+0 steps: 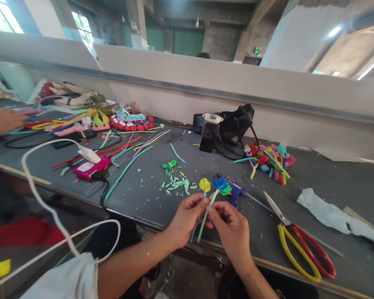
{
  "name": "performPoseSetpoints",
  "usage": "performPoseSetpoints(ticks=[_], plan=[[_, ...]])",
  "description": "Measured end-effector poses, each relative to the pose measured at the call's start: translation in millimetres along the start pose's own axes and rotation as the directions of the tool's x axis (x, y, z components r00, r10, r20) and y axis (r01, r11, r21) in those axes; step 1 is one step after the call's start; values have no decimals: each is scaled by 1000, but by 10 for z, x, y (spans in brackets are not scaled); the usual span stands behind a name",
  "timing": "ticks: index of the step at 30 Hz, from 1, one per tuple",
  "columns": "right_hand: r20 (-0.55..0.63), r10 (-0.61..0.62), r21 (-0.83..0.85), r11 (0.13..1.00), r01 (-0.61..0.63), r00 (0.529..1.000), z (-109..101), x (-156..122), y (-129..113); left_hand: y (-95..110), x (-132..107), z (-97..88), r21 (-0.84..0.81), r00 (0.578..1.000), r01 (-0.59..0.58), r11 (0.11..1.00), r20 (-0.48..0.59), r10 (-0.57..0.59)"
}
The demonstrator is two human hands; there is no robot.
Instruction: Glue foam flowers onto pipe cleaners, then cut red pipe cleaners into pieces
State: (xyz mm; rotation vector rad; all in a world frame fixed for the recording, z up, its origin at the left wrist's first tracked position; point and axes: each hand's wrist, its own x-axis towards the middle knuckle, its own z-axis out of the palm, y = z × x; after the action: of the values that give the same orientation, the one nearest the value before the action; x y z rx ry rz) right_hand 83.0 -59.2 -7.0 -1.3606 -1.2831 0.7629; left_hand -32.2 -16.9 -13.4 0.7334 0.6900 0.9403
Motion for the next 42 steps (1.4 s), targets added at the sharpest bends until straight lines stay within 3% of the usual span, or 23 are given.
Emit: performPoseSetpoints(ticks=[8, 13, 17, 21, 23, 30, 37, 42], plan=[[15, 21, 1, 1000, -21, 1000, -72, 42, 39, 43, -104, 14, 17, 997, 66, 998, 29, -66], [18, 138, 171, 975, -139, 990, -130, 102, 130, 50, -116, -27, 34, 989, 71, 997, 127, -75], [132, 218, 409, 877, -254, 967, -118, 100, 146, 58, -119, -51, 95, 981, 28, 995, 187, -46], [123, 300, 622, 720, -309, 946, -78, 79, 132, 63, -129, -61, 192, 978, -30, 981, 208, -11], [122, 301, 648, 697, -306, 946, -66, 76, 131, 70, -139, -61, 221, 978, -50, 974, 210, 2], [100, 321, 630, 712, -310, 942, -79, 88, 140, 100, -172, -45, 261, 960, -68, 963, 279, -7], [105, 150, 350, 920, -178, 983, -89, 36, 80, 38, -189, -31, 319, 971, -26, 947, 232, -51], [76, 171, 283, 941, -186, 982, -102, 20, 72, 70, -206, -54, 419, 960, -2, 908, 255, -115]])
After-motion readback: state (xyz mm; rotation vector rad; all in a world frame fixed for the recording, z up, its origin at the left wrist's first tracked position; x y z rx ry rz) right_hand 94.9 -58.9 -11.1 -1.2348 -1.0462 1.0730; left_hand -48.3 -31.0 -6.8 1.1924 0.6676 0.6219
